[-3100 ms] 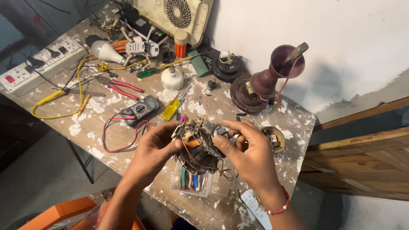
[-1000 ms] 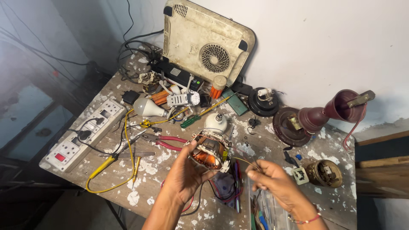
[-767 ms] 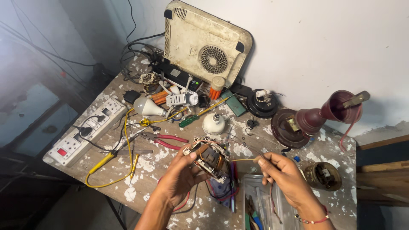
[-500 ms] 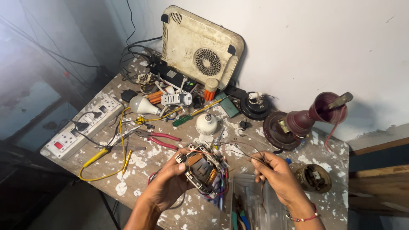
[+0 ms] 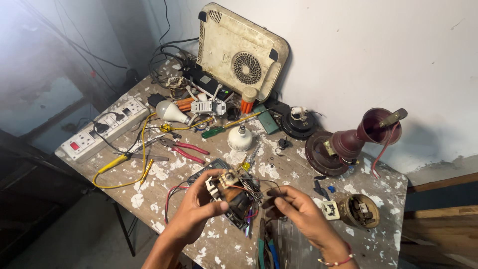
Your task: The person uses a multimeter with red and black probes to test a green circuit board on a cluttered workbench, adjusting the multimeter dial between measurements. They then carry the board to a storage shelf, pick up a motor-like electrical component, return to the bench, and continue probing the component with the multimeter leads.
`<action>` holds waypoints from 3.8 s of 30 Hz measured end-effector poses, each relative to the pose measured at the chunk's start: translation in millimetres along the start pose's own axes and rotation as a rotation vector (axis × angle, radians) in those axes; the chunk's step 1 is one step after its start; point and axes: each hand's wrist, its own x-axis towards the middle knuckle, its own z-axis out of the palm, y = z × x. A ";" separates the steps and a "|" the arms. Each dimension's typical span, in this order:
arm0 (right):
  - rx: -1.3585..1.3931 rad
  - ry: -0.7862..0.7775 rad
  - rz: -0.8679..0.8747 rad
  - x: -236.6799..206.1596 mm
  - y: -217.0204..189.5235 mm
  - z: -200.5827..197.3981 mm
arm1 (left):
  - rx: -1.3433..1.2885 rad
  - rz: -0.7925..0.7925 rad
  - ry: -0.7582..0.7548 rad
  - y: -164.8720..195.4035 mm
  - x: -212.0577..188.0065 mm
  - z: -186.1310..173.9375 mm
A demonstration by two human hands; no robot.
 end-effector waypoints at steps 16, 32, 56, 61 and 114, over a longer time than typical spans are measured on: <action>0.161 0.171 -0.051 -0.9 -17.8 41.6 | 0.391 0.243 -0.167 21.9 -3.9 7.9; -0.059 0.466 -0.296 14.8 -62.0 88.5 | 0.737 0.597 -0.277 69.0 27.4 -41.9; -0.477 0.168 -0.519 29.3 -130.5 142.3 | 1.077 1.045 -0.196 115.7 25.2 -89.8; -0.448 0.106 -0.577 39.3 -131.4 147.2 | 1.142 1.091 -0.159 122.6 20.0 -95.4; 0.482 0.201 0.074 89.9 -9.9 122.8 | 0.284 -0.186 -0.052 26.1 77.7 -142.3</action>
